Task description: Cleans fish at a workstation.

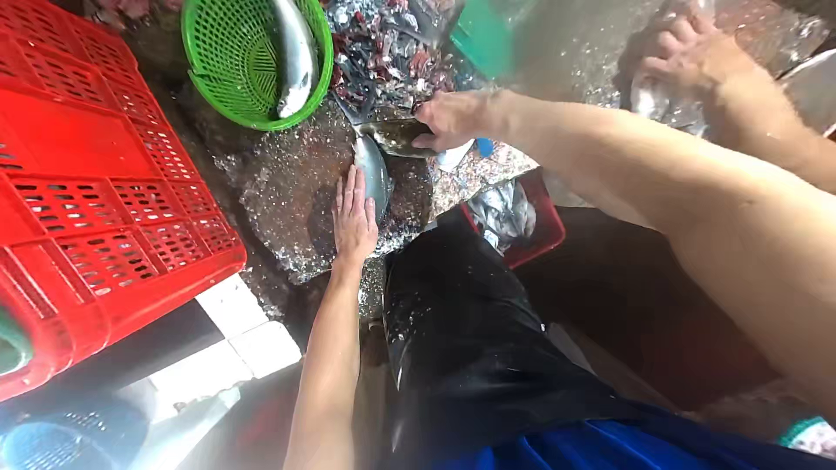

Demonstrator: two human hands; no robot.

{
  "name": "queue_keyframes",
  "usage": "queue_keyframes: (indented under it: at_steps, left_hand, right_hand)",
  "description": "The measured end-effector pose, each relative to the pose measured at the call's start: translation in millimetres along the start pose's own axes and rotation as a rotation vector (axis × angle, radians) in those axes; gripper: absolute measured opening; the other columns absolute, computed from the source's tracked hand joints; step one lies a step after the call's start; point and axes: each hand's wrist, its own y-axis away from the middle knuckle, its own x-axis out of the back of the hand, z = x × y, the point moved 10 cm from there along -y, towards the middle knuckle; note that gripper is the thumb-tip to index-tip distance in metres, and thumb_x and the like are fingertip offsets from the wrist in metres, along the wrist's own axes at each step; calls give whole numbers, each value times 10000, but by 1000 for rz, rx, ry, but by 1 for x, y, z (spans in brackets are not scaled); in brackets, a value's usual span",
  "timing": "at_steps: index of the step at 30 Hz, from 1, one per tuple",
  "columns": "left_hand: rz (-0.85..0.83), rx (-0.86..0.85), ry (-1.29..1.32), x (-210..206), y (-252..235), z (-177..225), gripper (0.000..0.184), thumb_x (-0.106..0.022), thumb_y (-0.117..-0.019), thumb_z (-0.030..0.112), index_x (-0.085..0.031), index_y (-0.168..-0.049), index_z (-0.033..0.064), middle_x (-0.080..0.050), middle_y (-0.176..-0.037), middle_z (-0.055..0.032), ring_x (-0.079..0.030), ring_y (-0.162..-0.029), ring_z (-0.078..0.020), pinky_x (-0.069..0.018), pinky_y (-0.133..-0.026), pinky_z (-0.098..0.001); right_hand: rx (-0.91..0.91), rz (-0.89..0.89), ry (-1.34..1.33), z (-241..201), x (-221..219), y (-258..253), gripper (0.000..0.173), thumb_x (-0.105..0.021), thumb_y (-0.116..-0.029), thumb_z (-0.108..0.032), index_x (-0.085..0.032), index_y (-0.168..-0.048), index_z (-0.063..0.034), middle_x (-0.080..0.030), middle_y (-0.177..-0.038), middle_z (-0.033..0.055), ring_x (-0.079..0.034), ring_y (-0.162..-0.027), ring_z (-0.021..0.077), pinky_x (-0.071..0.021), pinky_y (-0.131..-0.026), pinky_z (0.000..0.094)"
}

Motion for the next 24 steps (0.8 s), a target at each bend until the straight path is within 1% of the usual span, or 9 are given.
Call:
queue_keyframes:
  at_steps: [2,7,8,11,15,18,20,22,24]
  left_hand:
    - [8,-1,-1,1,-2,-1,570,-238,-1107,369,-166,-1667,289,-121,-1733,102,-72,-1602,-161,-169,-1298,-488]
    - [-20,29,-13,-2,-3,-3,570,-238,-1112,370,-136,-1669,308,-78,-1735,125,-54,-1602,-145,-167,-1294,-499]
    - [-17,26,-13,-2,-4,-3,571,-240,-1112,372,-135,-1670,305,-79,-1735,122,-55,-1602,-149,-166,-1294,-499]
    - [-29,13,-21,-3,-4,-2,575,-225,-1112,382,-121,-1671,297,-60,-1737,124,-34,-1603,-149,-150,-1297,-496]
    - [-38,-12,-42,-4,-3,0,573,-203,-1109,391,-136,-1670,296,-71,-1736,124,-34,-1605,-171,-160,-1287,-515]
    - [-33,-16,-46,-4,-5,1,584,-184,-1108,396,-112,-1674,273,-46,-1739,112,-6,-1606,-172,-132,-1294,-517]
    - [-23,-19,-48,-3,-3,0,593,-185,-1108,398,-102,-1676,247,-38,-1742,94,4,-1607,-182,-119,-1297,-521]
    - [-18,-26,-57,-3,-6,1,609,-188,-1109,416,-88,-1677,222,-30,-1744,76,11,-1607,-193,-115,-1297,-527]
    - [-15,-18,-36,-3,-5,2,665,-245,-1096,488,-92,-1676,201,-39,-1747,37,-2,-1608,-211,-109,-1299,-524]
  right_hand:
    - [27,-2,-94,0,-13,-4,482,-600,-1000,-502,-661,-1008,-24,-684,-925,198,-696,-901,405,-546,-776,652]
    - [-2,-122,-174,-5,-40,9,509,-596,-988,-565,-665,-1075,-68,-691,-922,165,-703,-859,366,-556,-742,631]
    - [13,-135,-186,-9,-45,13,493,-601,-991,-552,-670,-1042,-67,-688,-890,156,-703,-824,355,-561,-713,621]
    - [53,-181,-214,-28,-59,27,438,-602,-1012,-504,-666,-1045,-71,-682,-851,124,-700,-758,307,-573,-664,560]
    - [121,-201,-234,-54,-90,39,463,-622,-998,-503,-671,-1099,-54,-697,-945,147,-706,-899,333,-564,-801,599]
    - [129,-197,-256,-57,-106,47,503,-626,-989,-522,-671,-1140,-45,-706,-983,161,-710,-929,343,-567,-811,604]
    - [146,-252,-232,-72,-122,62,534,-626,-989,-526,-661,-1191,-32,-696,-1060,185,-692,-1015,369,-552,-871,623]
    - [126,-257,-217,-76,-133,70,542,-629,-986,-540,-656,-1196,-42,-697,-1050,183,-696,-1007,373,-556,-854,619]
    - [107,-259,-193,-76,-136,76,540,-605,-995,-546,-647,-1227,-60,-686,-1102,188,-686,-1044,385,-554,-865,621]
